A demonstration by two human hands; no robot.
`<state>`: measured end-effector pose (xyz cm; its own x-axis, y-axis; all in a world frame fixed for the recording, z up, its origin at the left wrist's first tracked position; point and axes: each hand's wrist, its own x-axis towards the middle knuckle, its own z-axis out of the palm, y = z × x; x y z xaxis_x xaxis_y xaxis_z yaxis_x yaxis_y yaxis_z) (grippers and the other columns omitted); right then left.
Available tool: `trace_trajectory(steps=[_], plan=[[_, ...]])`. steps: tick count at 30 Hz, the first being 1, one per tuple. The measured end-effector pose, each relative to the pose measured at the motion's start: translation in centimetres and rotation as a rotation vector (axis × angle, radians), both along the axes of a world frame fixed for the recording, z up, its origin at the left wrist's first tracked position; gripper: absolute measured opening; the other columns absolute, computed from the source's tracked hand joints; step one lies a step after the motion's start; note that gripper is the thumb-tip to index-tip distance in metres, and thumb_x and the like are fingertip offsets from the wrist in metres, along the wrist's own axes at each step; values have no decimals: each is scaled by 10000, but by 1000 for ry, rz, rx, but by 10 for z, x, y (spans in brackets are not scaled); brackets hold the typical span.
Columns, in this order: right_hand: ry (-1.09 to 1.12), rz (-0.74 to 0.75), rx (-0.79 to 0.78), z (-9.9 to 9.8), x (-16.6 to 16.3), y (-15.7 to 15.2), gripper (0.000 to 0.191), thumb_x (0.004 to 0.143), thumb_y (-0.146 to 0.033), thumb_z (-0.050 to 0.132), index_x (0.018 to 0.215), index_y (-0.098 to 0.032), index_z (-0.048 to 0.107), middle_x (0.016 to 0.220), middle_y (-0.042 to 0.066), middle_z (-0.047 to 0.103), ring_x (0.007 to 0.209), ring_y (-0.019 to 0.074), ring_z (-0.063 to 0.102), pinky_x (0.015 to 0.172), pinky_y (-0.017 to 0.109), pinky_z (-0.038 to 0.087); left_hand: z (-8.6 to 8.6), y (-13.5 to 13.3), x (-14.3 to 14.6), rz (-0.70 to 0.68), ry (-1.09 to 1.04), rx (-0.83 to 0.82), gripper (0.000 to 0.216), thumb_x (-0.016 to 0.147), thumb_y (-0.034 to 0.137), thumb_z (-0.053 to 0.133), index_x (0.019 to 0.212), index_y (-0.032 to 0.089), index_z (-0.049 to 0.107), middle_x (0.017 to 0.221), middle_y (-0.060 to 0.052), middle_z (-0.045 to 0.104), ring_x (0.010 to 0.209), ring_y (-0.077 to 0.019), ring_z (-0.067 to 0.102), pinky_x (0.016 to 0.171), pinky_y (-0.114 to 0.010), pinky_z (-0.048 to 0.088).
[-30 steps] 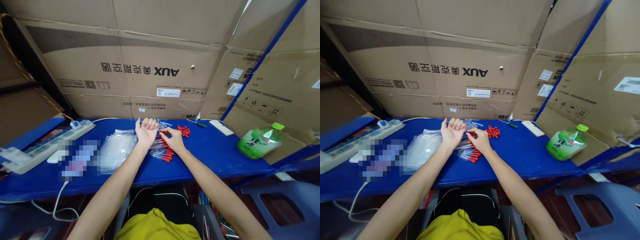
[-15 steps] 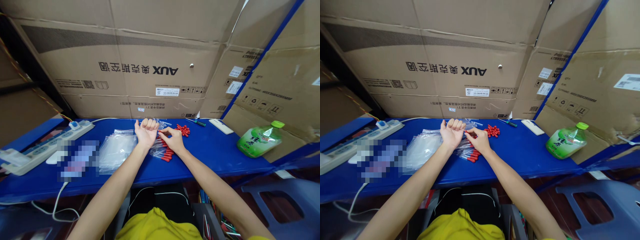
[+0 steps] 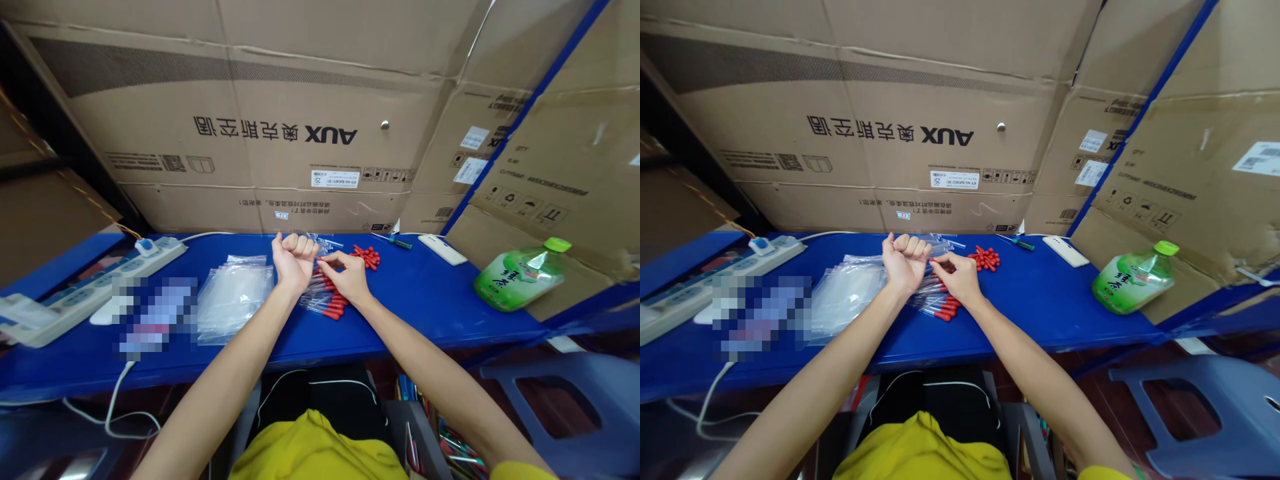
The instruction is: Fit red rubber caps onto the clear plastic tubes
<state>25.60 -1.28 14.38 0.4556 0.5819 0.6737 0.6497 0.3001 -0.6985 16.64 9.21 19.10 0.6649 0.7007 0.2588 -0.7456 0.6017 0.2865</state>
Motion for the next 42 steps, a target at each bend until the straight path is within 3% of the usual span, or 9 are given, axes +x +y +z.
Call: trace_trajectory(steps=[11,21,27,36,42], plan=[[-128,-65,37,2,-3,-4,122,895,-295,717,847,-198,774,802,35,787,663,182,723,671,306,583,7,-6,-3,16,103,-30,568,1052,515,326,607,221,130,521,71,77,432,-97,107,442,-283,193],[-372,-129,64,1,-4,-7,146,958,-263,641,887,-221,762,869,72,785,836,225,753,803,378,614,9,-9,-5,5,94,-67,535,1047,460,337,611,227,133,508,72,87,395,-91,149,435,-291,177],[-508,-156,74,1,-2,-6,159,979,-249,618,891,-227,748,878,65,787,822,210,745,792,361,610,6,-10,-4,9,96,-64,527,1038,454,349,615,227,129,515,77,80,398,-86,144,438,-287,171],[-233,-55,-52,10,-10,-2,204,977,-382,629,1047,-206,707,832,35,753,639,164,667,648,290,558,7,5,-9,-2,23,-97,491,1037,368,332,616,220,128,503,61,111,403,-96,181,443,-290,201],[-134,-11,-69,15,-12,-4,220,1001,-373,575,944,-204,703,672,3,691,568,161,640,625,290,527,11,0,-10,-26,10,-48,487,1034,343,337,608,218,135,518,51,125,425,-103,207,459,-290,242]])
